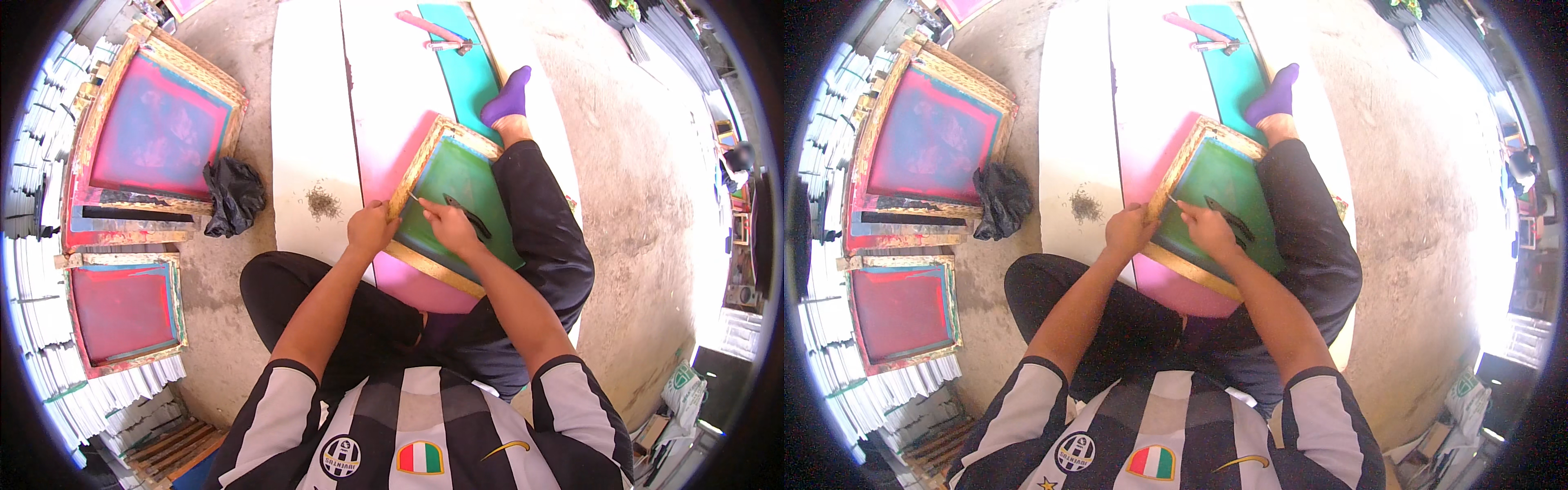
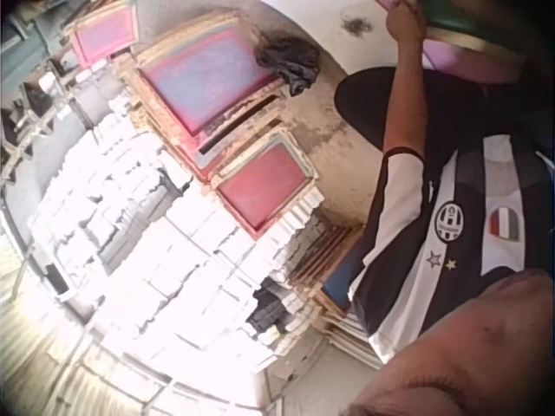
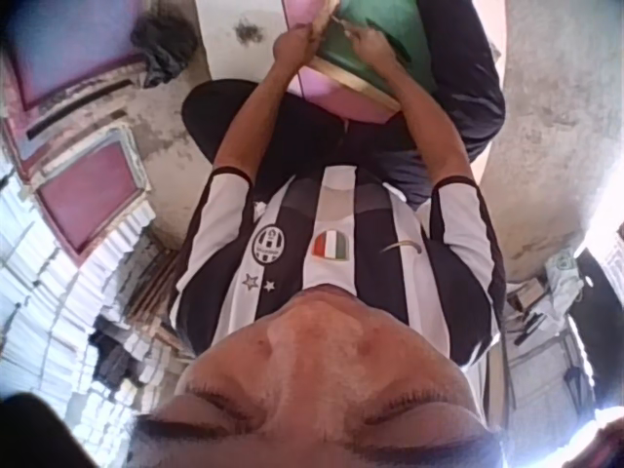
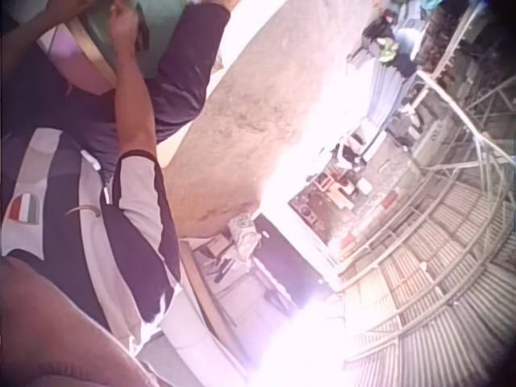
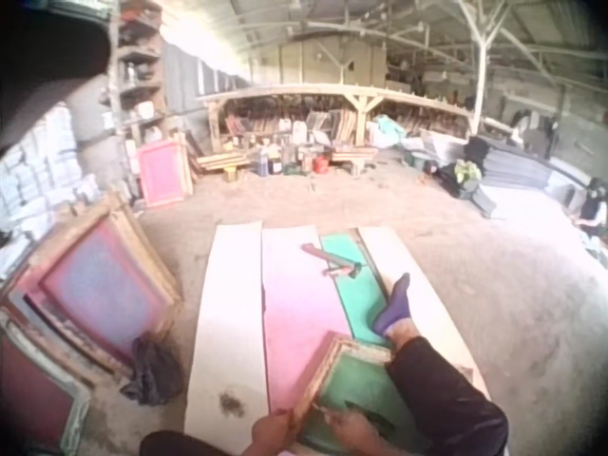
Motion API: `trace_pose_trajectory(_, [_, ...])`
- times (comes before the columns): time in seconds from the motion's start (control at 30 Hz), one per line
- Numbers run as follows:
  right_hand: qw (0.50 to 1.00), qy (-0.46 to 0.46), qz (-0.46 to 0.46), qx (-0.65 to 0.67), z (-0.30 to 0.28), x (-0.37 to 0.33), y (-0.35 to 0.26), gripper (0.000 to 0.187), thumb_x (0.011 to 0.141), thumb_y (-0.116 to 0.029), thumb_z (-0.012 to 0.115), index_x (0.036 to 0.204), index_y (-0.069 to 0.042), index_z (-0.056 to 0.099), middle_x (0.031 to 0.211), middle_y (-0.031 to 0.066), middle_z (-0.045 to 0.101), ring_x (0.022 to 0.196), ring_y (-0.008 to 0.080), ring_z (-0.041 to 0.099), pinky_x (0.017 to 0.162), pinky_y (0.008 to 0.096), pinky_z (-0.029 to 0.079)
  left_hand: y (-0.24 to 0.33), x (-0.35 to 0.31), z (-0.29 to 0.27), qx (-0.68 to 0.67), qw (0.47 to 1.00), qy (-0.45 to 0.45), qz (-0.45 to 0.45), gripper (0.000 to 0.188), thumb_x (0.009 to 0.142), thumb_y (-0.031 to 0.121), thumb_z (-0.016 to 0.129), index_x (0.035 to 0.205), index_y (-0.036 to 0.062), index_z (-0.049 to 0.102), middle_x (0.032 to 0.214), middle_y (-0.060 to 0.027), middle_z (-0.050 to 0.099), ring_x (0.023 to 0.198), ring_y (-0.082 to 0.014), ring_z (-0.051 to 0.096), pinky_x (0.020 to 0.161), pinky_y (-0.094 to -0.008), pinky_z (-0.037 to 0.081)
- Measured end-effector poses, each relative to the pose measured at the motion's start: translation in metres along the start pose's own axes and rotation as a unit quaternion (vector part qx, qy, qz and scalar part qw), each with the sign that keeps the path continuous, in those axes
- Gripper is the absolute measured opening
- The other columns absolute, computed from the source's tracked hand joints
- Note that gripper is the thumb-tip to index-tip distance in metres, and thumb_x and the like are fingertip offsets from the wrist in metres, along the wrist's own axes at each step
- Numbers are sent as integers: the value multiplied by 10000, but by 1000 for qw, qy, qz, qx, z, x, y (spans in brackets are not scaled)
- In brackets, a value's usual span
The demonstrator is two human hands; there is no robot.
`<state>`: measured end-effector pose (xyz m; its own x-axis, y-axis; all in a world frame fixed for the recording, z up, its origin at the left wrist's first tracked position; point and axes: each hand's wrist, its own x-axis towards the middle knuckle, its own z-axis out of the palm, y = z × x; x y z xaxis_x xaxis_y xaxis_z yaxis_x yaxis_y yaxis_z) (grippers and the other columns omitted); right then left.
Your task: The person sits on the floor and uses a small metal tool to scrape and clean the wooden edge of a green screen printing frame. They hold the frame steady with one hand while working along the border with the other.
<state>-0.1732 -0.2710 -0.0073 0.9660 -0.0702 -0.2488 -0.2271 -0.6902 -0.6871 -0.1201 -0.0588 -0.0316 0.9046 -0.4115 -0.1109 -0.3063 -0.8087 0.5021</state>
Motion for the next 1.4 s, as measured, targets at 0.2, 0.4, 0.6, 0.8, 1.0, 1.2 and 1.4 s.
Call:
trace_pose_trajectory(0.2, [997,-15,10,-75,4,-1,4,423,1065,-305,601,1487,-288,619,1082,232,765,940,413,761,857,522,586,1,2,1,17,1000,-11,-1,362,872,340,794,1127,90,731,1010,-129,719,878,-361,734,769,-491,588])
trace_pose_trajectory(0.4, [899,-140,278,308,-4,9,-1,465,1068,-332,608,1510,-189,596,1072,218,773,848,286,763,794,462,592,-2,0,0,10,1000,-15,-12,357,873,348,788,1117,94,732,1025,-121,725,890,-363,734,782,-495,587])
trace_pose_trajectory(0.6, [994,59,-95,0,22,3,32,457,1063,-323,611,1515,-262,589,1028,278,742,813,419,759,728,526,587,-3,3,3,1,1000,-17,-6,379,890,356,782,1153,89,727,1044,-126,726,890,-362,740,781,-494,597])
trace_pose_trajectory(0.8, [990,56,-116,52,18,12,31,446,1066,-316,601,1510,-268,594,1063,296,729,890,442,748,732,536,584,1,2,1,1,1000,-16,-10,386,870,355,791,1178,127,747,1038,-122,729,896,-360,737,789,-500,588])
trace_pose_trajectory(1.0, [926,-176,249,222,-26,31,-4,396,1078,-317,591,1431,-156,668,1174,176,752,855,339,744,813,433,581,-6,3,5,2,1000,-20,-22,386,854,376,801,1152,136,753,1015,-116,727,883,-363,738,774,-496,592])
trace_pose_trajectory(1.2, [996,-29,31,-80,-15,-4,-11,375,1038,-295,599,1397,-247,695,1150,220,753,973,443,738,891,525,588,-4,1,4,-3,1000,-13,-21,387,851,365,803,1153,131,745,1009,-117,722,874,-364,737,768,-495,590])
trace_pose_trajectory(1.4, [990,-19,41,-133,-10,-7,-16,387,1037,-282,574,1410,-278,675,1059,251,754,984,458,733,910,556,584,-3,2,0,-9,1000,-23,-14,397,860,350,799,1179,121,739,1015,-128,716,892,-364,735,786,-494,589])
